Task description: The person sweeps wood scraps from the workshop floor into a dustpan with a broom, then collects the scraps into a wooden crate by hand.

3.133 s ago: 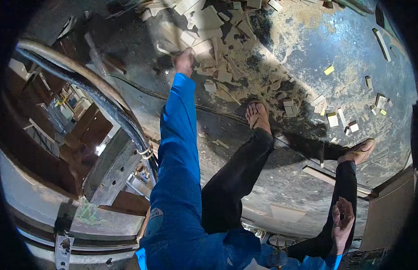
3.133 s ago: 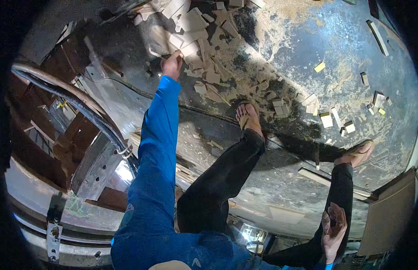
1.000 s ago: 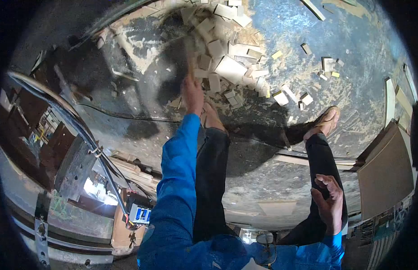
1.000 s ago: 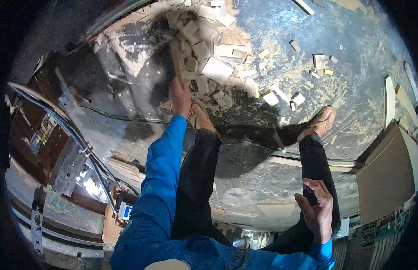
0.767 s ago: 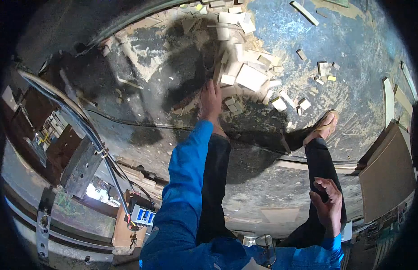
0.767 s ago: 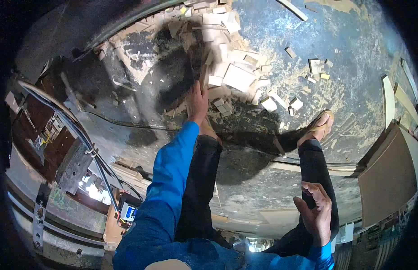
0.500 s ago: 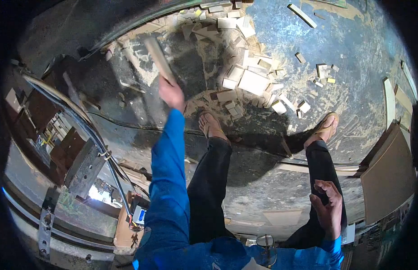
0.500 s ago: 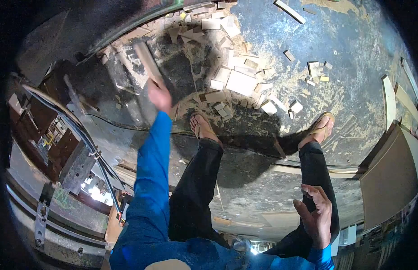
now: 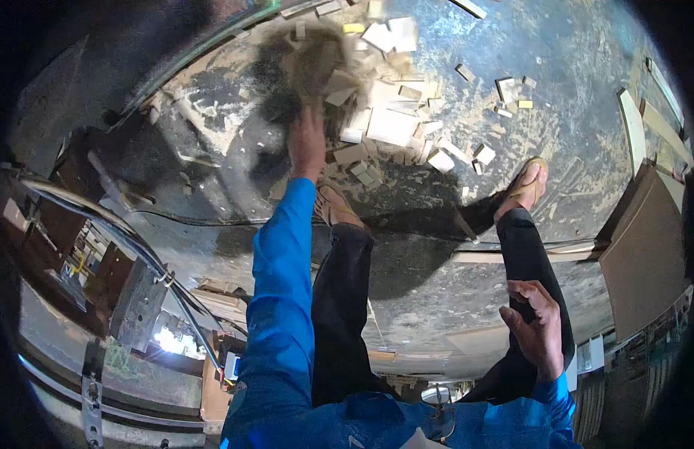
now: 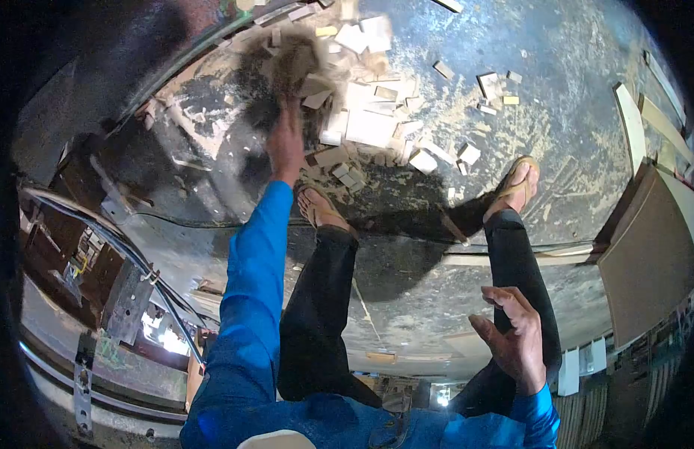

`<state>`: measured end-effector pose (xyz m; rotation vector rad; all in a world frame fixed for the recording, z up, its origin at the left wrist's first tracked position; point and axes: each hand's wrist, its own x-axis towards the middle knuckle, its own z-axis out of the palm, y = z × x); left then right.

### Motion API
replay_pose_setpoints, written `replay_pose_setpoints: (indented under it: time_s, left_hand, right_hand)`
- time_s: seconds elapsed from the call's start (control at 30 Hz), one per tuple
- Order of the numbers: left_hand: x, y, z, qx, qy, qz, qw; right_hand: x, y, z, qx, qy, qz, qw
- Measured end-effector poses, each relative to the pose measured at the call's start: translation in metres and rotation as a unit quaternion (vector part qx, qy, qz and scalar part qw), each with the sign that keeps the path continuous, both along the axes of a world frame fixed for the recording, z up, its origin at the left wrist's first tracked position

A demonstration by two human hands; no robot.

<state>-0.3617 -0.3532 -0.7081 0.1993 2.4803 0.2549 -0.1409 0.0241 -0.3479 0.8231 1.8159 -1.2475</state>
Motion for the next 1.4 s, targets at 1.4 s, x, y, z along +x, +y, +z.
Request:
replay_pose_setpoints:
  time_s: [1.4]
  left_hand:
    - [0.279, -0.153, -0.013, -0.072, 0.242, 0.318, 0.914]
  right_hand:
    - [0.116, -0.028, 0.009, 0.008, 0.030, 0.115, 0.993]
